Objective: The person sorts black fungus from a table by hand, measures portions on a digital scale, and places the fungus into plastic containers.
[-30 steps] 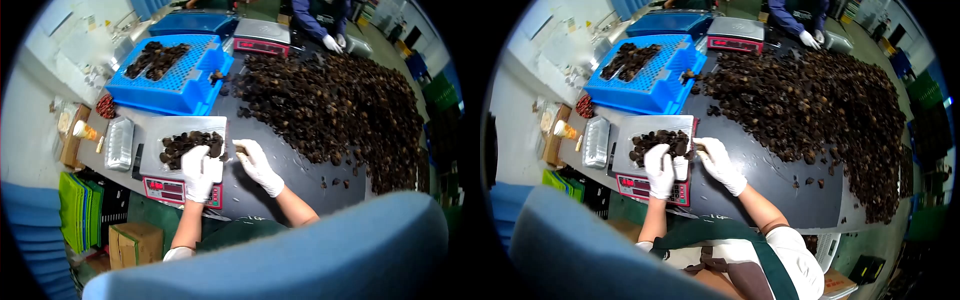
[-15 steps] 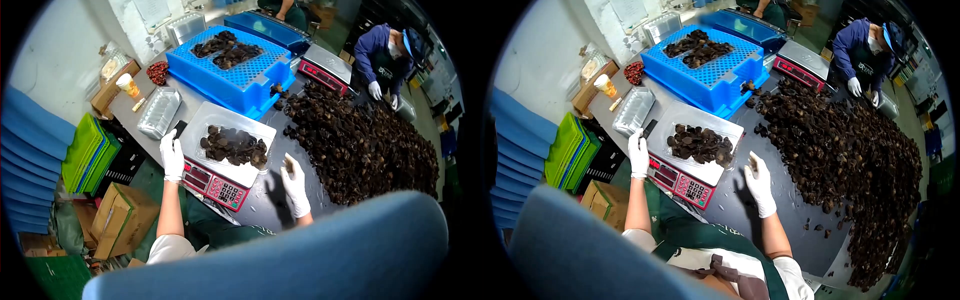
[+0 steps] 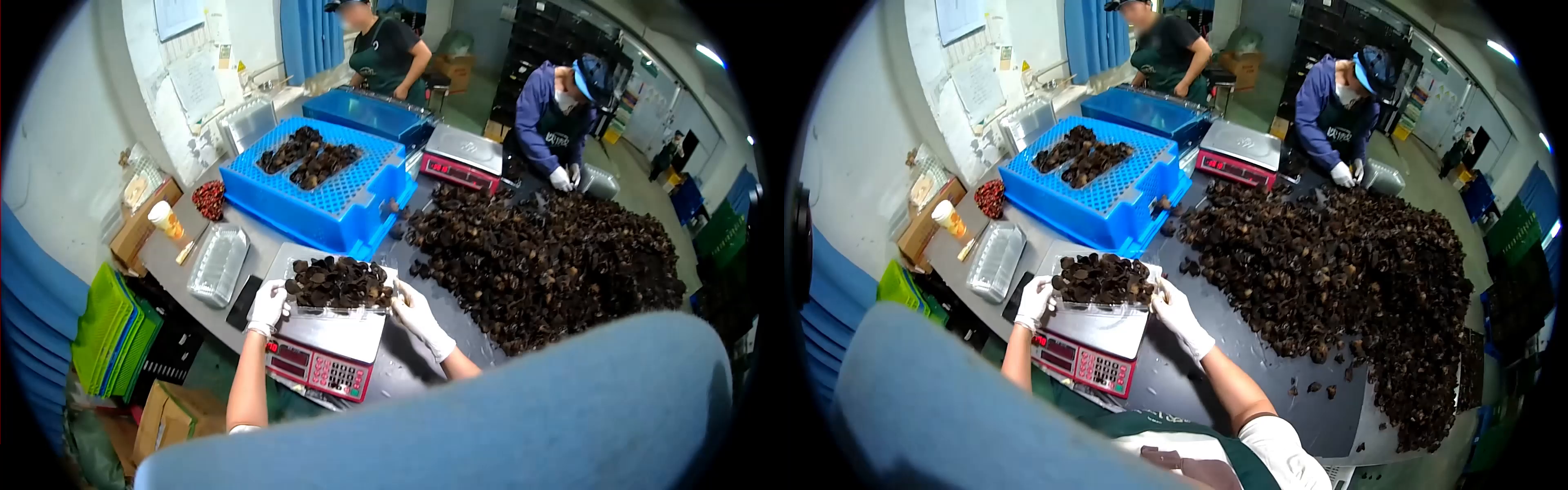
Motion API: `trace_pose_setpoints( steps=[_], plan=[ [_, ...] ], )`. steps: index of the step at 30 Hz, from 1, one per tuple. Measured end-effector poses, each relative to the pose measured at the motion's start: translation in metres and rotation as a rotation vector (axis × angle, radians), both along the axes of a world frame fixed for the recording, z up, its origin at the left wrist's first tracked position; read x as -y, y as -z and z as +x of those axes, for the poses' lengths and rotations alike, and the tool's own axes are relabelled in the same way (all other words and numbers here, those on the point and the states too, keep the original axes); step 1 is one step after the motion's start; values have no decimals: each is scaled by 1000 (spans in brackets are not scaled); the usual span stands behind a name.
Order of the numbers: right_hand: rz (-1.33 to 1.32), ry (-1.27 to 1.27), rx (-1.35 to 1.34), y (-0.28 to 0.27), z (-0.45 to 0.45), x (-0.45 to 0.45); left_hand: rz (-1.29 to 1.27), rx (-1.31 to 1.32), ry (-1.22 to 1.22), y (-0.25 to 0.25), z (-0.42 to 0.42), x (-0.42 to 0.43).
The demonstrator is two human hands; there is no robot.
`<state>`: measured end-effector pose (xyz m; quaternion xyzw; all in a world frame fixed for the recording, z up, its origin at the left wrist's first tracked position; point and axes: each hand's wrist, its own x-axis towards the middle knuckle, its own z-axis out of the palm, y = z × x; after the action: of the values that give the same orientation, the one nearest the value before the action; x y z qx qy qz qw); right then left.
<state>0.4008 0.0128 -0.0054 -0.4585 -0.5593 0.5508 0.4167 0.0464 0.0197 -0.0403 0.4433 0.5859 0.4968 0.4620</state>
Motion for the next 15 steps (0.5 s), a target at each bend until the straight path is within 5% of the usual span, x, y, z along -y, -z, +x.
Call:
trace_pose_setpoints(
  steps=[4, 9, 11, 15],
  plan=[
    [202, 47, -36, -34, -8, -72, 46, 105, -28, -27, 3, -52],
    [143, 98, -2, -46, -3, -170, 118, 324, -175, -20, 24, -130],
    [-25, 128, -201, -40, 0, -200, 97, 390, -207, -20, 35, -150],
    [-84, 180, -224, -38, -2, -196, 71, 595, -286, -17, 59, -182]
  ],
)
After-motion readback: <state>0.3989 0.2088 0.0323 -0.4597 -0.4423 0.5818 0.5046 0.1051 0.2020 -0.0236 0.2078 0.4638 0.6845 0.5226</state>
